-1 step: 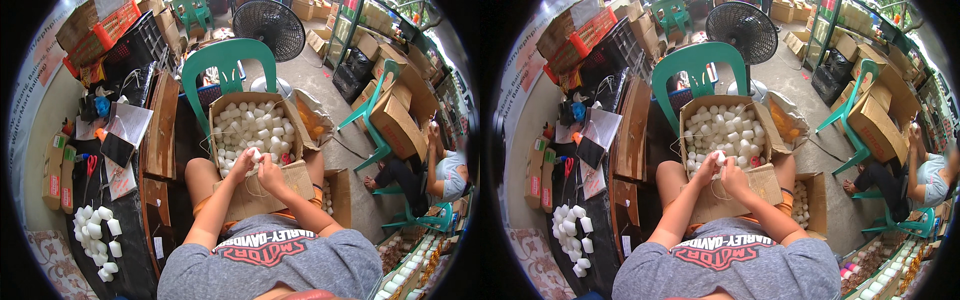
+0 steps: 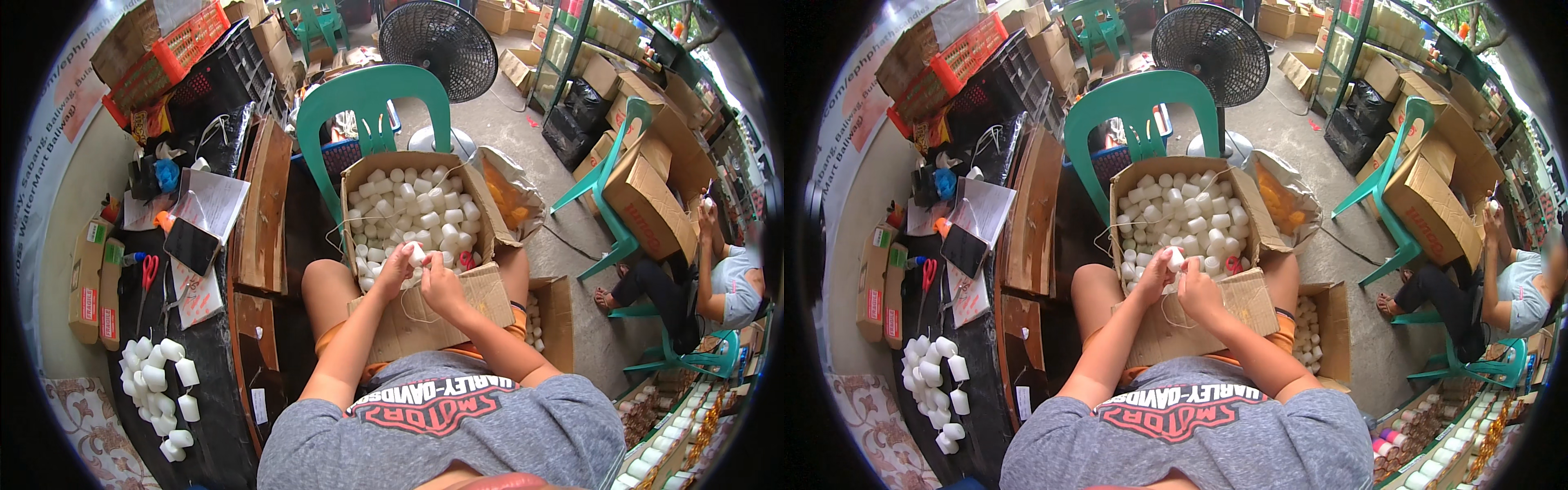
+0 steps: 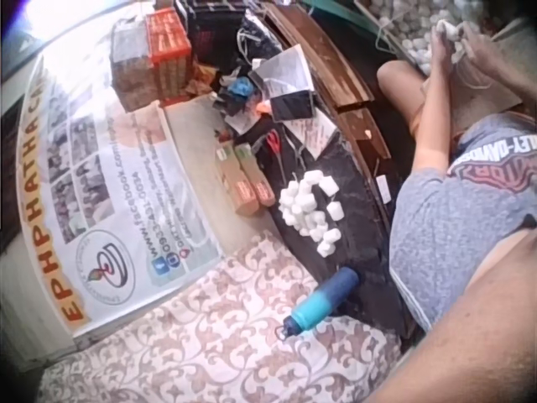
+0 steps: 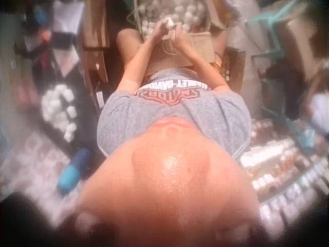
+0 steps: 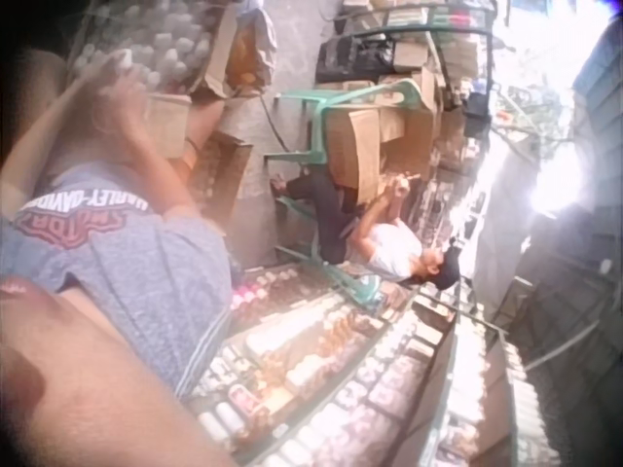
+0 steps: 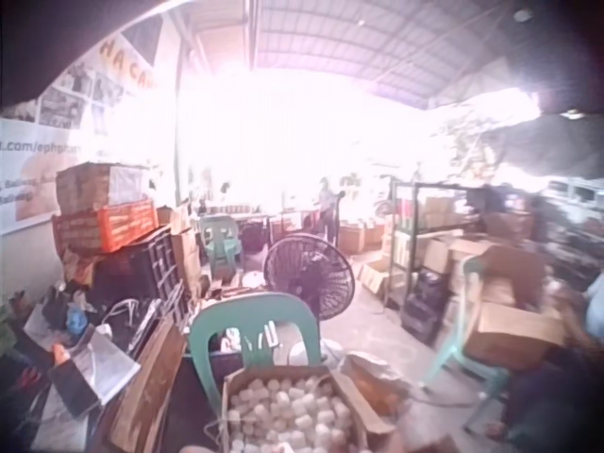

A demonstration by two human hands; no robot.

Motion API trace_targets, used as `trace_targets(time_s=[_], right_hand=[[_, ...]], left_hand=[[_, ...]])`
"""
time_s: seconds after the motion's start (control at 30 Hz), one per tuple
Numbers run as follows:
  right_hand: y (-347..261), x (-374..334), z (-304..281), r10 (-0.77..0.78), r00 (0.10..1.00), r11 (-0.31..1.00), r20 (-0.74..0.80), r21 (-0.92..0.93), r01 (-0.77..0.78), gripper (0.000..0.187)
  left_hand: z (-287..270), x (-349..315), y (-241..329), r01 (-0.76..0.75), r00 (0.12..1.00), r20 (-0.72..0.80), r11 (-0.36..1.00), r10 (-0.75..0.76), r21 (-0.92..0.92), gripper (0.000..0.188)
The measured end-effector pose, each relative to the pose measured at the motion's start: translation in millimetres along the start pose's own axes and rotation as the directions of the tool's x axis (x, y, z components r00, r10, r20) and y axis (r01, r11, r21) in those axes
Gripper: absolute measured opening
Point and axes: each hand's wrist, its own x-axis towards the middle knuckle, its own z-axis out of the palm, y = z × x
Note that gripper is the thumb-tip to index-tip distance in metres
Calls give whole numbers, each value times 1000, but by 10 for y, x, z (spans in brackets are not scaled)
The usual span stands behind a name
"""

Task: The person sits with a box of white cylindrical objects on their lap and repeatedly picks up an object, inserts a wick, and places it back in the box. The person continues this repetitive assembly process throughout the clip.

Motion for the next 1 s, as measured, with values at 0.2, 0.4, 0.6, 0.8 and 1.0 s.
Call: trace_targets(time_s=[0.2, 0.4, 0.6, 0.8, 1.0], right_hand=[[-72, -207, -71, -46, 986, 998, 162, -29, 52, 23], [-153, -343, -410, 0, 951, 994, 310, -100, 33, 24], [-484, -328, -1384, 44, 848, 921, 527, -351, 171, 21], [-16, 271, -1179, 90, 994, 935, 67, -350, -61, 17], [436, 674, -440, -342, 925, 745, -167, -648, 159, 29]], left_hand=[[-352, 150, -123, -95, 859, -505, 943, -84, -318, 26], [-482, 220, -237, -207, 766, -625, 861, -152, -464, 29], [-571, 236, -247, -141, 736, -602, 801, -308, -582, 39], [-455, 214, -172, -68, 828, -490, 818, -273, -571, 44], [-548, 161, -163, 43, 900, -335, 822, -279, -568, 32]])
